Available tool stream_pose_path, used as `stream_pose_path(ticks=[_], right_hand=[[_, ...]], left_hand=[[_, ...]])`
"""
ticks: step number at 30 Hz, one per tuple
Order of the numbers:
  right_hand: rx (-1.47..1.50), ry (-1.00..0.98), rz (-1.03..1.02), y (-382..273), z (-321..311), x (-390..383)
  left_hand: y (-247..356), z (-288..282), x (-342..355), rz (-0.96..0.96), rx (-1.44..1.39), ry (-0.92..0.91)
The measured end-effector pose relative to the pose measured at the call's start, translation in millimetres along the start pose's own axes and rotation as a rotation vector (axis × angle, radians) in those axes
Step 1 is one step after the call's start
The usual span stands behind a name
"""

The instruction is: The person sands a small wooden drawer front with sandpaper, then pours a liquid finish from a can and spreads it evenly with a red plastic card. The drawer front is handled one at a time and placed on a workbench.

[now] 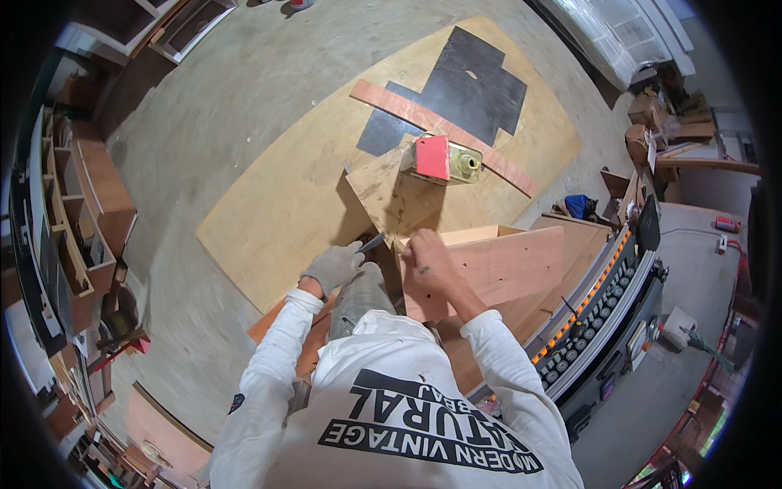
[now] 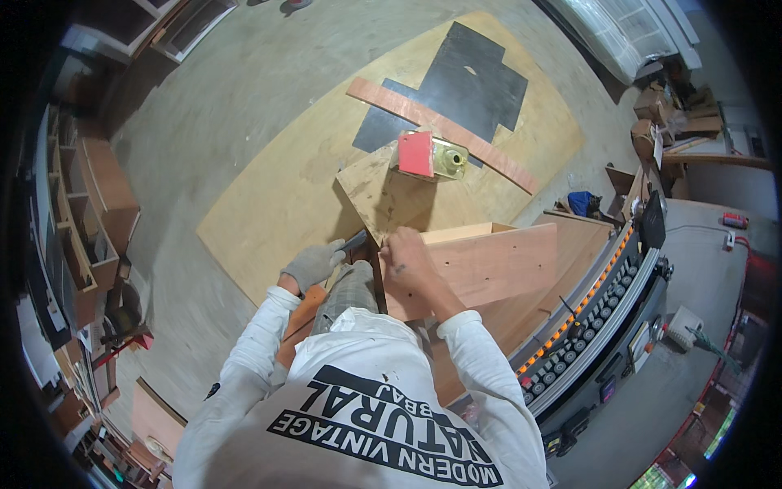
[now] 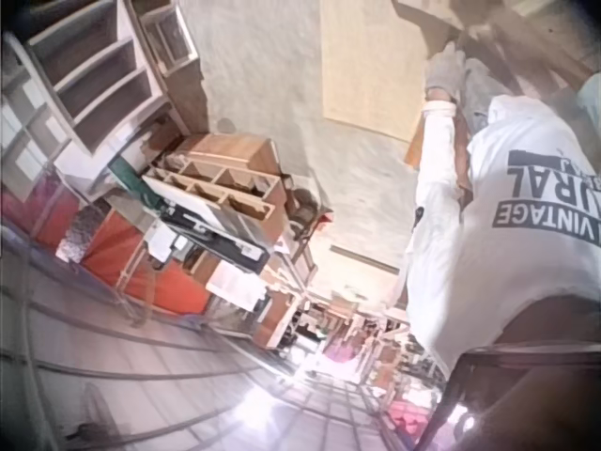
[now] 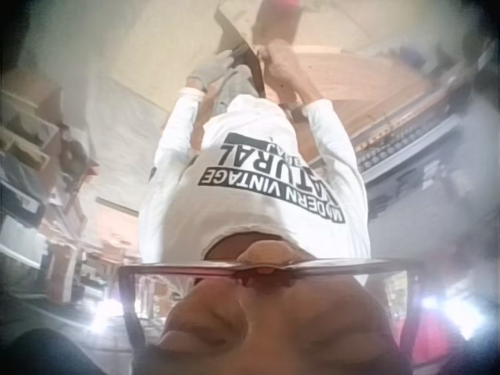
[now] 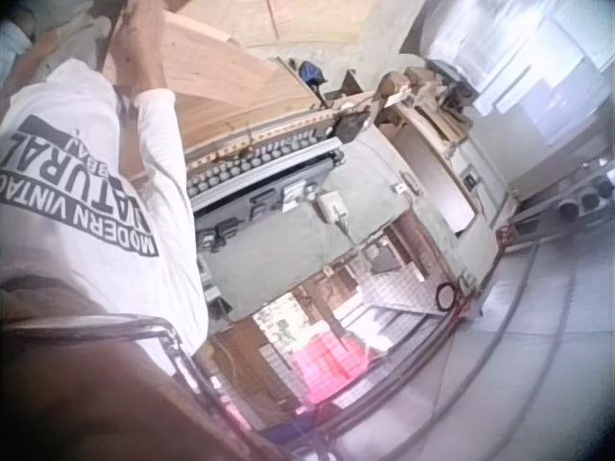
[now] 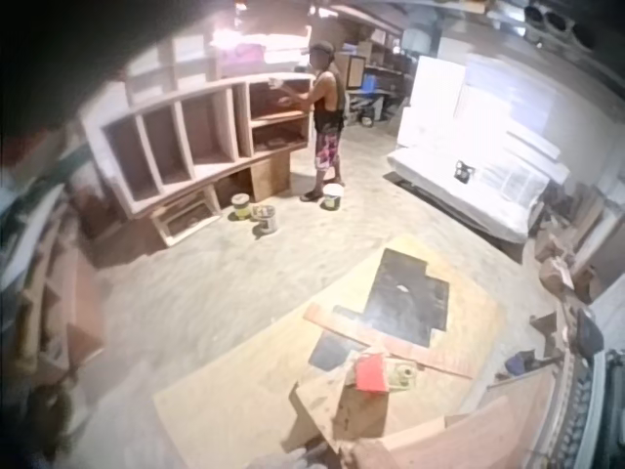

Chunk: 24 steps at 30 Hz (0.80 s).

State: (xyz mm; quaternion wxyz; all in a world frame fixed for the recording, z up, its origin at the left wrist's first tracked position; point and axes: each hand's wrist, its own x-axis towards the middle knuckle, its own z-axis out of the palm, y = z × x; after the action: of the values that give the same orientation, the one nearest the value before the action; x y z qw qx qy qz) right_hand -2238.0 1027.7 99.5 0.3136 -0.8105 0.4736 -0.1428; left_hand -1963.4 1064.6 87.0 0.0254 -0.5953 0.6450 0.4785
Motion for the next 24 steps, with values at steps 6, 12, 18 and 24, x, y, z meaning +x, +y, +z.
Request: stream_pose_path(ticks=[6, 12, 18, 24], right_hand=[[-0.286, 0.403, 0.423, 71, -67, -84], [-0.613, 0.295, 0.772, 85, -37, -161], [-0.609, 0.371, 0.708, 91, -29, -165], [-0.158, 0.873, 1.291, 96, -25, -152]], left_hand=[[57, -34, 11, 0.194, -0.261, -0.212], [138, -17, 41, 0.355, -0.036, -0.332], [173, 21, 76, 0.411, -0.092, -0.323], [129, -15, 31, 0.147, 0.024, -0.499]])
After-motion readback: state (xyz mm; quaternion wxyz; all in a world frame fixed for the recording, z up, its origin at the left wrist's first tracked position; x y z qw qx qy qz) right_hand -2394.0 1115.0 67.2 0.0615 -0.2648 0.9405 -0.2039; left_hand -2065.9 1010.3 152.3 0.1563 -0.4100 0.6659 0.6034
